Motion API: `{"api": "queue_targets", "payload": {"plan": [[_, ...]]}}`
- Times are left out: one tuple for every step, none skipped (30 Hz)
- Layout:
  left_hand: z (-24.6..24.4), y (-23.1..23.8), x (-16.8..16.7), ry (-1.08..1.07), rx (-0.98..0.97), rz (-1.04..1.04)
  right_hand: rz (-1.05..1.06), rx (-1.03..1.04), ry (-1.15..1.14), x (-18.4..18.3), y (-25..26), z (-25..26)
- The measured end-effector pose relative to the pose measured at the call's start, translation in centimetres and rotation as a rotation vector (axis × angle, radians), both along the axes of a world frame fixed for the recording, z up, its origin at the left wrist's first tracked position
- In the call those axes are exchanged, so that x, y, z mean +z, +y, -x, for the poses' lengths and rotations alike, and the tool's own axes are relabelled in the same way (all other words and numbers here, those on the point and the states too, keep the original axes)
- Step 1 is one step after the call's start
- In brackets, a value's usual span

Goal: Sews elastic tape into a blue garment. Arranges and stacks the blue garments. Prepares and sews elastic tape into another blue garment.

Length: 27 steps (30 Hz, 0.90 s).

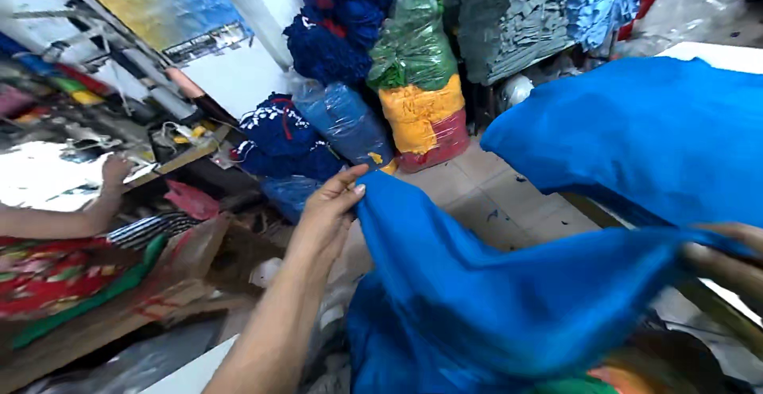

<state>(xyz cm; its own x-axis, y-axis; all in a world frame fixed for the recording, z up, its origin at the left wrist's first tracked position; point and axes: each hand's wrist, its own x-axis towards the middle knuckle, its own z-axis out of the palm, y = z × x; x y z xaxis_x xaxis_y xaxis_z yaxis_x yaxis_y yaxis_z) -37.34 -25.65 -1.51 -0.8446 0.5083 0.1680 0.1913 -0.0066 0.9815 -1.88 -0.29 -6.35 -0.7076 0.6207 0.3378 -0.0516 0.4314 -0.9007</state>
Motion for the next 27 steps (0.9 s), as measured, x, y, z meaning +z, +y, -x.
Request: {"api": "queue_targets", "payload": {"plan": [[1.4, 0.1, -0.7, -0.032, 0.063, -0.006, 0.051, -0.12, -0.087, 0.8, -0.9, 2.7], [2.9, -0.4, -0.8, -0.03, 0.118, -0.042, 0.106, -0.172, -0.121, 1.8, -1.4, 4.8], [4.1, -1.3, 0.0, 0.011, 0.156, -0.094, 0.142, -0.174, -0.081, 2.8, -1.6, 6.4], [4.9, -2.7, 1.4, 0.071, 0.171, -0.166, 0.157, -0.135, 0.002, 3.6, -1.7, 7.5], [5.6, -4.4, 3.0, 0.143, 0.153, -0.247, 0.134, -0.076, 0.108, 4.1, -1.8, 8.3], [6.0, -6.3, 4.4, 0.221, 0.119, -0.308, 0.087, 0.001, 0.208, 4.6, -2.0, 8.9], [6.3, -8.2, 5.5, 0.302, 0.076, -0.352, 0.021, 0.08, 0.284, 4.8, -2.4, 9.4], [6.1, -9.7, 6.2, 0.353, 0.062, -0.378, -0.055, 0.15, 0.337, 4.7, -2.8, 9.7], [5.8, -11.2, 6.3, 0.373, 0.041, -0.401, -0.125, 0.213, 0.358, 4.2, -3.4, 9.9], [5.6, -12.8, 5.6, 0.363, -0.02, -0.412, -0.176, 0.266, 0.362, 3.1, -3.9, 10.0], [5.3, -14.5, 4.5, 0.338, -0.086, -0.379, -0.187, 0.312, 0.346, 1.5, -4.4, 10.1], [4.9, -16.2, 3.1, 0.294, -0.149, -0.295, -0.166, 0.35, 0.304, -0.4, -5.0, 10.0], [4.3, -17.8, 1.6, 0.237, -0.203, -0.151, -0.137, 0.378, 0.24, -2.7, -5.5, 9.8], [3.6, -18.9, 0.2, 0.181, -0.254, 0.104, -0.148, 0.399, 0.169, -5.1, -6.1, 9.5], [2.5, -19.1, -1.3, 0.112, -0.26, 0.448, -0.21, 0.403, 0.078, -7.5, -6.8, 9.2], [1.5, -18.3, -2.8, 0.025, -0.365, 0.835, -0.284, 0.416, -0.04, -10.0, -7.5, 8.8], [0.8, -16.8, -5.1, -0.09, -0.562, 1.175, -0.329, 0.458, -0.194, -12.4, -8.2, 8.2], [0.0, -15.4, -8.2, -0.145, -0.741, 1.417, -0.357, 0.506, -0.363, -14.6, -8.8, 7.6], [-0.8, -14.5, -11.1, -0.183, -0.869, 1.58, -0.334, 0.565, -0.534, -15.9, -9.2, 7.2], [-1.2, -13.9, -13.1, -0.191, -0.937, 1.645, -0.27, 0.612, -0.663, -16.5, -9.4, 7.0], [-1.3, -13.5, -14.1, -0.18, -0.941, 1.625, -0.219, 0.613, -0.706, -16.7, -9.6, 7.0], [-1.1, -13.2, -14.3, -0.172, -0.877, 1.558, -0.17, 0.59, -0.699, -16.4, -9.6, 7.2], [-0.5, -12.9, -14.1, -0.158, -0.766, 1.466, -0.11, 0.567, -0.681, -15.6, -9.3, 7.6], [0.4, -12.4, -13.5, -0.139, -0.606, 1.364, -0.039, 0.552, -0.671, -14.3, -8.8, 8.5], [1.6, -11.9, -12.4, -0.105, -0.411, 1.25, 0.027, 0.534, -0.658, -12.8, -8.2, 9.8], [2.7, -11.4, -11.0, -0.052, -0.177, 1.111, 0.082, 0.499, -0.629, -11.2, -7.7, 11.4], [4.0, -11.2, -9.5, 0.022, 0.061, 0.94, 0.095, 0.434, -0.562, -9.9, -7.5, 12.9]]}}
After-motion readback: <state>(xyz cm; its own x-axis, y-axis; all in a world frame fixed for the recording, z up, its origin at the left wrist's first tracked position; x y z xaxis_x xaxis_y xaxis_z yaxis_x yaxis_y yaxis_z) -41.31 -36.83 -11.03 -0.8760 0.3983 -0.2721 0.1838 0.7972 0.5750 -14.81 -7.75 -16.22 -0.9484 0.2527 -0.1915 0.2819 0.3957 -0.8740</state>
